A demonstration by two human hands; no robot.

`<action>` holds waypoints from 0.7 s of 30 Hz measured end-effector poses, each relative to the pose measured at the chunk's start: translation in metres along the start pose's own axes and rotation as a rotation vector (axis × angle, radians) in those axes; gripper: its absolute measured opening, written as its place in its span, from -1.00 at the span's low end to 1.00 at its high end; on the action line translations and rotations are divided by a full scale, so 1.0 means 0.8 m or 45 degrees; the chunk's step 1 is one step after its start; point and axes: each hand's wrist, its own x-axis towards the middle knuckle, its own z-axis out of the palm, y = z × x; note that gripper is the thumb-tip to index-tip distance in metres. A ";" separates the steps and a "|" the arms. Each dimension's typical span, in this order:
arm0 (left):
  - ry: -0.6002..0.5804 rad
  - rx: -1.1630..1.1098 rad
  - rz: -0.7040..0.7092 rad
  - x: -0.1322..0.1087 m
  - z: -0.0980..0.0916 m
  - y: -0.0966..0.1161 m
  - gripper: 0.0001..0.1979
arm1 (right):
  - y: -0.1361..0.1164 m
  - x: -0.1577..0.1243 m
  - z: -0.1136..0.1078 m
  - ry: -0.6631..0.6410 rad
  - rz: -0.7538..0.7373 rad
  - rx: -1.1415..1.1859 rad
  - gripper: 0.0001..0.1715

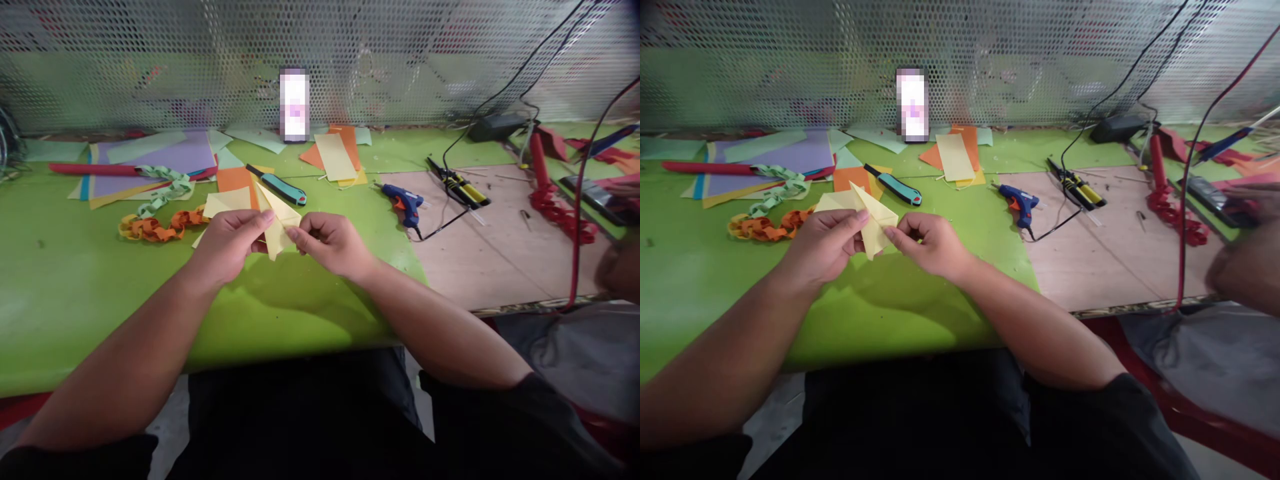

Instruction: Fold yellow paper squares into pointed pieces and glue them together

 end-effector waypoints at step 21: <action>0.106 0.645 0.170 -0.011 0.006 0.016 -0.52 | 0.009 -0.001 0.004 -0.015 -0.172 0.185 -0.73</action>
